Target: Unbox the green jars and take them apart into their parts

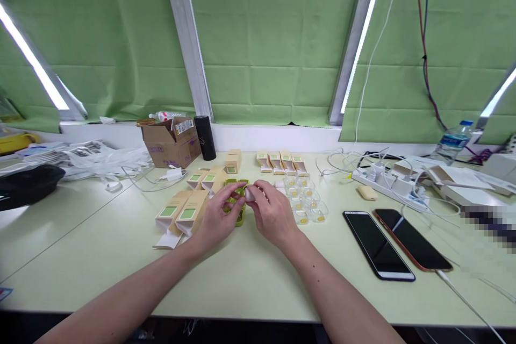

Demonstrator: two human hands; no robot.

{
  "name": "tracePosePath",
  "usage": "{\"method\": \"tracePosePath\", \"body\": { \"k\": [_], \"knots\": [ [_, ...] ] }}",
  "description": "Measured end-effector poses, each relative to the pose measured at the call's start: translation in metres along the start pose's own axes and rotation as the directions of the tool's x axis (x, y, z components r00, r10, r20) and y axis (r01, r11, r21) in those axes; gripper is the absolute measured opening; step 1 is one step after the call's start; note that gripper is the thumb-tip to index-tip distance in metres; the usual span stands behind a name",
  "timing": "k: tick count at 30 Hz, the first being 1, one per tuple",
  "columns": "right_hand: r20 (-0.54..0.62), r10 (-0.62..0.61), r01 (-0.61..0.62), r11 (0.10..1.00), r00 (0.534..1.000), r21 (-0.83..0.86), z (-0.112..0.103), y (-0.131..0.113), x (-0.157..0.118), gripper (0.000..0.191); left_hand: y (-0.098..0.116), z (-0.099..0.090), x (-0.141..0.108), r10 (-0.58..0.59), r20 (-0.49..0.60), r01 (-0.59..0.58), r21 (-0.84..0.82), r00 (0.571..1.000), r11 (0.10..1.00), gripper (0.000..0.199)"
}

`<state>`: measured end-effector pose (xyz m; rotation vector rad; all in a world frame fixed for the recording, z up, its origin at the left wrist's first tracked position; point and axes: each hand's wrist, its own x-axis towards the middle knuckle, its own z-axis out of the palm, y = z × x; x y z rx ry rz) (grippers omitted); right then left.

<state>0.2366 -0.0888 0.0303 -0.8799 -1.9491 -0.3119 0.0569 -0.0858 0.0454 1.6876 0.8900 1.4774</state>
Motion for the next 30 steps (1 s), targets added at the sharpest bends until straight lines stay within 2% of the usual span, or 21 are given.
{"method": "tracePosePath", "body": {
  "k": [7, 10, 16, 25, 30],
  "knots": [
    [0.059, -0.038, 0.045, 0.992, 0.998, -0.117, 0.003, 0.000, -0.003, 0.039, -0.001, 0.004, -0.001, -0.049, -0.006, 0.048, -0.128, 0.999, 0.991, 0.026],
    [0.068, -0.046, 0.055, 0.990, 0.997, -0.133, 0.003, -0.001, -0.003, 0.041, -0.002, 0.003, -0.002, -0.015, -0.004, 0.015, -0.086, 1.000, 0.996, 0.027],
    [0.081, -0.046, 0.057, 0.987, 0.996, -0.148, 0.002, -0.002, -0.002, 0.042, -0.008, 0.001, -0.002, 0.070, 0.024, -0.072, 0.131, 0.997, 0.989, 0.031],
    [0.083, -0.058, 0.073, 0.979, 0.995, -0.190, 0.007, -0.006, -0.001, 0.039, -0.002, 0.004, 0.001, -0.005, -0.030, 0.008, 0.122, 1.000, 0.992, 0.029],
    [0.078, -0.060, 0.077, 0.968, 0.995, -0.238, 0.010, -0.009, 0.000, 0.038, -0.004, 0.006, 0.000, -0.043, -0.002, 0.043, 0.128, 0.999, 0.991, 0.024]
  ]
}}
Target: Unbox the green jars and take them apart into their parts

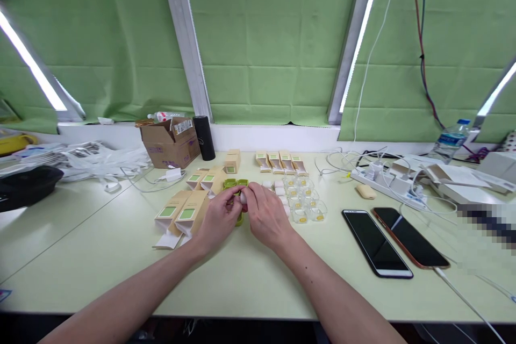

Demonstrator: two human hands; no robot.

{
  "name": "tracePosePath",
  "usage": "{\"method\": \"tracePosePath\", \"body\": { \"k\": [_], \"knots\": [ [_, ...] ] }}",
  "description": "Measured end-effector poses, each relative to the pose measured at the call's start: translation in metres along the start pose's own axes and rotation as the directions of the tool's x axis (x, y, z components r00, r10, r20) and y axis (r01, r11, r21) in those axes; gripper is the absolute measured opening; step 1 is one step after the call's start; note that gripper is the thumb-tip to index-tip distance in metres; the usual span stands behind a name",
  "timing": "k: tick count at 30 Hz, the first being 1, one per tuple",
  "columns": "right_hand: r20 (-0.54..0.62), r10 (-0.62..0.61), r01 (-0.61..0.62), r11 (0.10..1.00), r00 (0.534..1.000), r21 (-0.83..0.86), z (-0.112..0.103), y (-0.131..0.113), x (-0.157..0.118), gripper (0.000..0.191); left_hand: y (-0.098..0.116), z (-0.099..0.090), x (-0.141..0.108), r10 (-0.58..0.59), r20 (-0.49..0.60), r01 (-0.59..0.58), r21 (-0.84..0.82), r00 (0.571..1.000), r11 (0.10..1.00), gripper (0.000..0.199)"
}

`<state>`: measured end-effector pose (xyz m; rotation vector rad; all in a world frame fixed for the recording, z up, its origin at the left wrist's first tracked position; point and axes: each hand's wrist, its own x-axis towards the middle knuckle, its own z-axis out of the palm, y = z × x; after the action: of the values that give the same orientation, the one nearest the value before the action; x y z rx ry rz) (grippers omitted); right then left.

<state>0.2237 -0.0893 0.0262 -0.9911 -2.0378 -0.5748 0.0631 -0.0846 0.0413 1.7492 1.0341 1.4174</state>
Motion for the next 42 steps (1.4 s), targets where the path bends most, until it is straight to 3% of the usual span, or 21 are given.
{"method": "tracePosePath", "body": {
  "k": [5, 9, 12, 19, 27, 32, 35, 37, 42],
  "knots": [
    [0.000, 0.025, -0.025, 0.999, 1.000, 0.042, 0.000, 0.000, -0.001, 0.035, -0.002, -0.004, 0.001, 0.092, 0.050, -0.099, 0.168, 0.995, 0.981, 0.027],
    [0.026, 0.118, -0.120, 0.965, 0.993, 0.235, -0.002, 0.005, -0.002, 0.032, -0.001, -0.015, 0.004, 0.237, 0.104, -0.257, 0.266, 0.966, 0.929, 0.030],
    [0.042, 0.215, -0.215, 0.904, 0.976, 0.370, -0.005, 0.009, -0.002, 0.028, -0.005, -0.018, 0.007, 0.306, 0.183, -0.344, 0.234, 0.934, 0.909, 0.037],
    [0.094, 0.394, -0.364, 0.697, 0.914, 0.618, -0.004, 0.008, 0.002, 0.019, -0.015, -0.011, 0.010, 0.134, 0.126, -0.151, 0.133, 0.983, 0.980, 0.036],
    [0.223, 0.582, -0.484, 0.341, 0.782, 0.806, 0.002, -0.002, 0.002, 0.031, -0.010, -0.010, 0.008, 0.141, 0.066, -0.148, 0.129, 0.988, 0.980, 0.035],
    [0.272, 0.755, -0.374, -0.038, 0.597, 0.927, 0.002, 0.015, 0.005, 0.042, -0.014, -0.014, 0.009, 0.076, 0.034, -0.078, 0.082, 0.997, 0.994, 0.037],
    [0.367, 0.722, -0.252, -0.267, 0.587, 0.930, 0.000, 0.024, 0.007, 0.039, -0.018, -0.015, 0.010, 0.042, 0.026, -0.042, 0.002, 0.999, 0.999, 0.043],
    [0.426, 0.680, -0.221, -0.371, 0.597, 0.902, -0.002, 0.025, 0.009, 0.035, -0.020, -0.015, 0.009, 0.031, 0.012, -0.031, -0.041, 0.999, 0.999, 0.046],
    [0.503, 0.598, -0.206, -0.495, 0.625, 0.844, -0.008, 0.020, 0.011, 0.030, -0.023, -0.015, 0.010, 0.023, -0.026, -0.024, -0.063, 0.999, 0.998, 0.050]
  ]
}}
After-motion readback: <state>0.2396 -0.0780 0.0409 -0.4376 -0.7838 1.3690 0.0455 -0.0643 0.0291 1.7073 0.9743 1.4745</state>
